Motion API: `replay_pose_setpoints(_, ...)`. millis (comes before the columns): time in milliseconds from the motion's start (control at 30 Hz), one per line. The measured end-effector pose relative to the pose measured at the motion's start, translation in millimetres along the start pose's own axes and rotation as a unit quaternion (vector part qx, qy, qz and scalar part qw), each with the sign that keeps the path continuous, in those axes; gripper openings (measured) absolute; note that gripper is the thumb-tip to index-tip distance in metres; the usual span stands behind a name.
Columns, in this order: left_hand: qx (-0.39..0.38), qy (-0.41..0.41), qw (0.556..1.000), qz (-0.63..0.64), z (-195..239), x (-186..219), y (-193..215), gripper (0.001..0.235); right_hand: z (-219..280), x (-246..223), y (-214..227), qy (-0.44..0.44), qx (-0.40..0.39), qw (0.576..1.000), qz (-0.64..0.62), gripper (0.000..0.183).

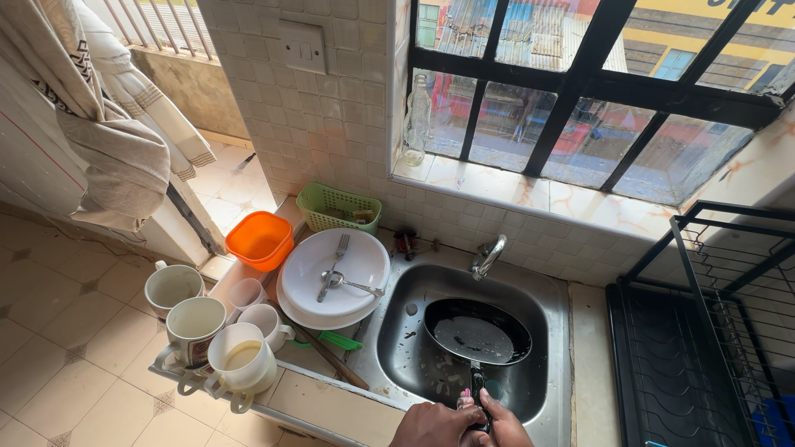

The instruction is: Washing a frying pan in a kitchen sink and placing it on a stove

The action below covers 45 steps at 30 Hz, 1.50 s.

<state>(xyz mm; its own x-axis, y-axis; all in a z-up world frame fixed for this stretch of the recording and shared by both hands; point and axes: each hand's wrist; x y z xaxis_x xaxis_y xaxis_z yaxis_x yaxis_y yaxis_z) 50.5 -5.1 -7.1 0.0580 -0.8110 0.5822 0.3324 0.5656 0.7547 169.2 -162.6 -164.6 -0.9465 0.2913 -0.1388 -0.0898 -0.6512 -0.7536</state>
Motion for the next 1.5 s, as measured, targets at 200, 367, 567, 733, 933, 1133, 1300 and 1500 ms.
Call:
replay_pose_setpoints(200, 0.044, 0.015, 0.998, 0.042, 14.1, 16.8, 19.8, 0.045, 32.2, 3.0, -14.4, -0.084, 0.076, 0.989, -0.092, 0.029)
replay_pose_setpoints(367, 0.084, -0.018, 0.994, 0.063, 17.8, 15.6, 20.8, 0.043, 94.7, 16.9, -105.8, 0.076, 0.254, 0.953, 0.147, 0.044)
replay_pose_setpoints(567, 0.171, -0.074, 0.973, 0.133, 17.9, 13.7, 20.7, 0.043, 103.8, 10.5, -106.4, 0.097, 0.281, 0.830, 0.472, 0.044)
replay_pose_setpoints(733, 0.193, -0.083, 0.961, 0.182, 15.0, 8.0, 19.6, 0.026, 98.8, 4.1, -100.3, 0.089, 0.205, 0.920, 0.321, 0.025)
replay_pose_setpoints(933, 0.145, -0.076, 0.978, 0.130, 10.5, -1.8, 11.7, 0.022, 115.2, -3.0, -124.3, 0.221, 0.193, 0.865, 0.406, 0.029)
replay_pose_setpoints(1133, 0.198, -0.112, 0.966, 0.126, 4.8, -9.8, 1.1, 0.040, 115.2, -5.7, -142.4, 0.234, 0.146, 0.811, 0.515, 0.023)
replay_pose_setpoints(1300, 0.122, -0.100, 0.978, 0.134, 5.7, -13.6, 6.5, 0.038, 117.2, -8.9, -148.9, 0.226, 0.186, 0.775, 0.560, 0.030)
replay_pose_setpoints(1500, 0.116, -0.094, 0.977, 0.151, 11.3, -9.4, 14.2, 0.038, 121.0, -16.5, -153.5, 0.190, 0.164, 0.815, 0.522, 0.027)
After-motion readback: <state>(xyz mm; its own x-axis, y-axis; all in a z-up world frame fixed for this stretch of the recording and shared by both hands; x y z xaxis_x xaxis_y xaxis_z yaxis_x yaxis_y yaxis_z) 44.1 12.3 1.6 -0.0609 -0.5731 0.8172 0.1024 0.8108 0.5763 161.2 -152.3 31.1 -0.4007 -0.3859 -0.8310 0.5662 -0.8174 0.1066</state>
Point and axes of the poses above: each hand's wrist, its own z-axis away from the middle knuckle, its own y-axis out of the back of the hand, x = y × z, and after that the axes turned 1 degree about -y, right-handed
